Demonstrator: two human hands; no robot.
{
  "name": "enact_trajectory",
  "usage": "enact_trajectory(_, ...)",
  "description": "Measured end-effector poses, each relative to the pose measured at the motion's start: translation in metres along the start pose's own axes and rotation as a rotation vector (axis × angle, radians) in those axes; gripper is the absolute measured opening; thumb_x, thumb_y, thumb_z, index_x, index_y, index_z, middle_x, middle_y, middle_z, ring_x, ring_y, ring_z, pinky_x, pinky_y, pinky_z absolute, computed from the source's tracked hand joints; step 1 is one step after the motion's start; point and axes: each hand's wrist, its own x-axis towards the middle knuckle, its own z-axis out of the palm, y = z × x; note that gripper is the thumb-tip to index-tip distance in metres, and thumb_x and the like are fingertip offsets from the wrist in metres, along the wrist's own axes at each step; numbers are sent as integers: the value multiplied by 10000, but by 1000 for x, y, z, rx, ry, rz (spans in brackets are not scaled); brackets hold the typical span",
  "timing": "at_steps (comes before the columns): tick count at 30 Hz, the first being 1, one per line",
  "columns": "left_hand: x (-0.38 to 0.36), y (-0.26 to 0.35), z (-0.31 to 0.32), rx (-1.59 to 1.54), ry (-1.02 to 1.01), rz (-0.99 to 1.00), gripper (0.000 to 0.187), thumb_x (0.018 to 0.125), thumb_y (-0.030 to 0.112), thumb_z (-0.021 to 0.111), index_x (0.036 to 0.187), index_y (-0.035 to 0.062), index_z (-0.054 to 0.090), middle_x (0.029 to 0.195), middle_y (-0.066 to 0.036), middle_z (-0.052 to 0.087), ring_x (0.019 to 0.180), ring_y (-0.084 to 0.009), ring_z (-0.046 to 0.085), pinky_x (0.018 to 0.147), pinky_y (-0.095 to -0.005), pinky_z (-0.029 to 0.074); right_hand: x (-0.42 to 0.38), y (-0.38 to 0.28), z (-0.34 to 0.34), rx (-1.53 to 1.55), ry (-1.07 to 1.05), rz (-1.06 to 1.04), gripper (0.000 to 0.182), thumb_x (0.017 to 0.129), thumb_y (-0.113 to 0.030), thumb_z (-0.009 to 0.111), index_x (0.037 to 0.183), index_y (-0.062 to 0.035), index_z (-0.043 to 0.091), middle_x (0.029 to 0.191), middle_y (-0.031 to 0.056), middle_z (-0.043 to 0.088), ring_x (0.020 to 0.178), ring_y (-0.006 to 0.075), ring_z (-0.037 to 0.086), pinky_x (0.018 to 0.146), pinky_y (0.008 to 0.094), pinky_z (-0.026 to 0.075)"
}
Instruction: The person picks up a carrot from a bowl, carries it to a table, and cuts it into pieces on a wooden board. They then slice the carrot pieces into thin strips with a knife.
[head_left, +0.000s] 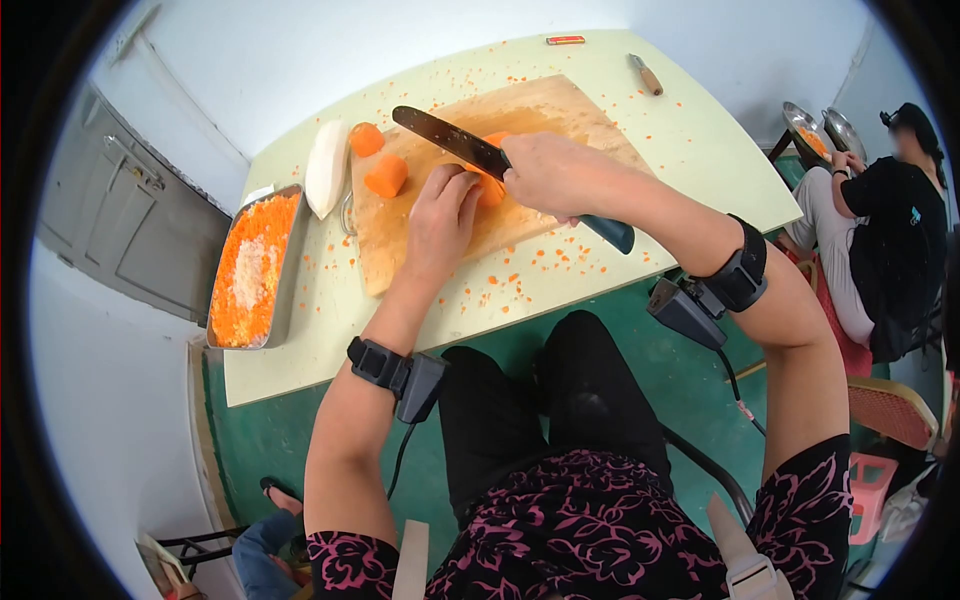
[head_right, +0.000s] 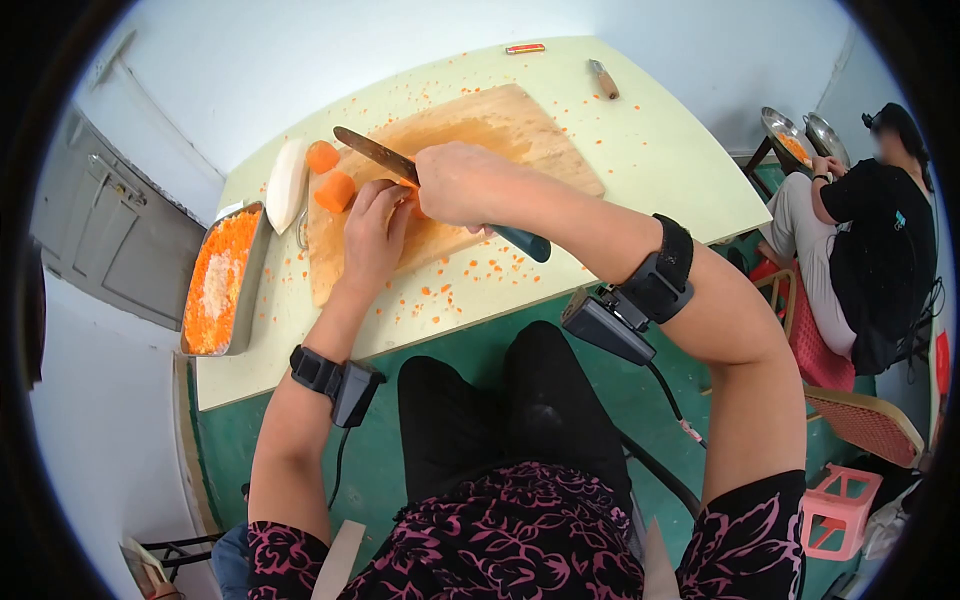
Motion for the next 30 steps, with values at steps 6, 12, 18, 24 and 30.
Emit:
enact_trajectory(6,0,-4,3,-7,-5,-4,117,774,0,633,883,6,590,896,-118,573,782,-299,580,655,-363,488,7,5,1,-13,-9,3,238,855,-75,348,1031,29,469,597,142,533,445,231,558,434,348,500)
enact_trajectory(12,0,-4,2,-7,-5,-7,122,765,-8,634,880,2,594,905,-120,583,799,-300,586,673,-362,490,9,4,-3,-57,-32,9,226,847,-74,356,1023,3,475,575,124,519,428,218,544,411,348,485)
enact_trajectory(18,1,-5,3,2,-20,-21,126,763,-9,633,883,5,599,909,-116,588,808,-297,589,678,-361,491,12,9,-3,-78,-26,-36,168,870,-83,370,967,23,458,592,136,531,436,223,549,408,345,480)
enact_trajectory(24,1,-2,1,-17,-48,-64,115,768,-25,630,875,-5,593,901,-115,593,825,-284,584,705,-349,482,-2,10,1,-27,34,-78,175,909,-105,375,922,54,446,605,156,547,459,241,564,444,360,491)
enact_trajectory(30,2,-2,2,2,-13,-24,154,750,-30,642,890,14,595,899,-106,584,787,-282,592,654,-352,495,0,20,9,-27,77,-122,179,912,-115,383,908,52,449,614,170,552,483,268,573,478,383,488)
